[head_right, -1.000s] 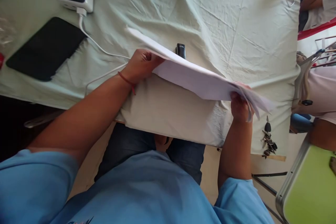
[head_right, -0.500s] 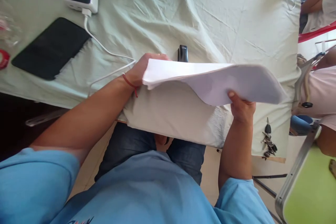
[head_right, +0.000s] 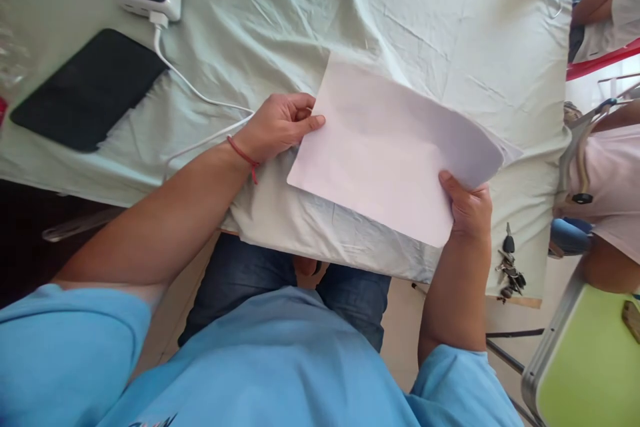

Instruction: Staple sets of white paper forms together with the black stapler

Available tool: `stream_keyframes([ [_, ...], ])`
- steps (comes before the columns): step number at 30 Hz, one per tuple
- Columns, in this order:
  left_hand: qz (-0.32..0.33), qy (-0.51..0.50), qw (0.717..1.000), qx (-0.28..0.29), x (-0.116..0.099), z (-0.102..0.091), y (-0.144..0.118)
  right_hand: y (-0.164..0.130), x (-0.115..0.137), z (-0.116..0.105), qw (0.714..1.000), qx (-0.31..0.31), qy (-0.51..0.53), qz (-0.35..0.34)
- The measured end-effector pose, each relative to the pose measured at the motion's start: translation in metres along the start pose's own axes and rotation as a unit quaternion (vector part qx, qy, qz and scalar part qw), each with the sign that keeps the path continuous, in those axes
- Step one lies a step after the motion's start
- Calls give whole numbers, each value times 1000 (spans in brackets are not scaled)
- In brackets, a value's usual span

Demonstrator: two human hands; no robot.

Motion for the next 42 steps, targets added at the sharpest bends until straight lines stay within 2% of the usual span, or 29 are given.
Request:
stream_keyframes([
  [4, -69, 59, 996, 22, -6, -3, 2, -16, 1, -14, 992, 20, -51, 117],
  [9, -35, 116, 992, 47, -20, -2, -2, -29, 3, -18, 970, 58, -116, 207],
  [17, -2, 198, 976, 88, -28, 3, -3, -31, 6, -18, 929, 127, -200, 285],
  [21, 9, 225, 970, 91, -30, 9, -6, -26, 1, -19, 930, 139, -198, 276],
  [26, 1, 217, 976, 31, -23, 16, -9, -15, -10, -26, 955, 100, -154, 233],
  [30, 15, 237, 971, 0, -16, 19, -10, -9, -20, -30, 960, 81, -133, 232],
  [36, 24, 267, 963, -7, -17, 22, -12, -4, -23, -37, 957, 60, -146, 242],
  [42, 16, 297, 955, 6, -21, 27, -13, -2, -23, -36, 950, 67, -156, 261],
])
Point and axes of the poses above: each hand's wrist, its own y-axis towards the middle knuckle, its own z-axis out of the palm, x = y × z, the point moved 4 cm from there along y, towards the middle knuckle, and after that the axes turned 1 degree about -x, right-handed, at the moved point
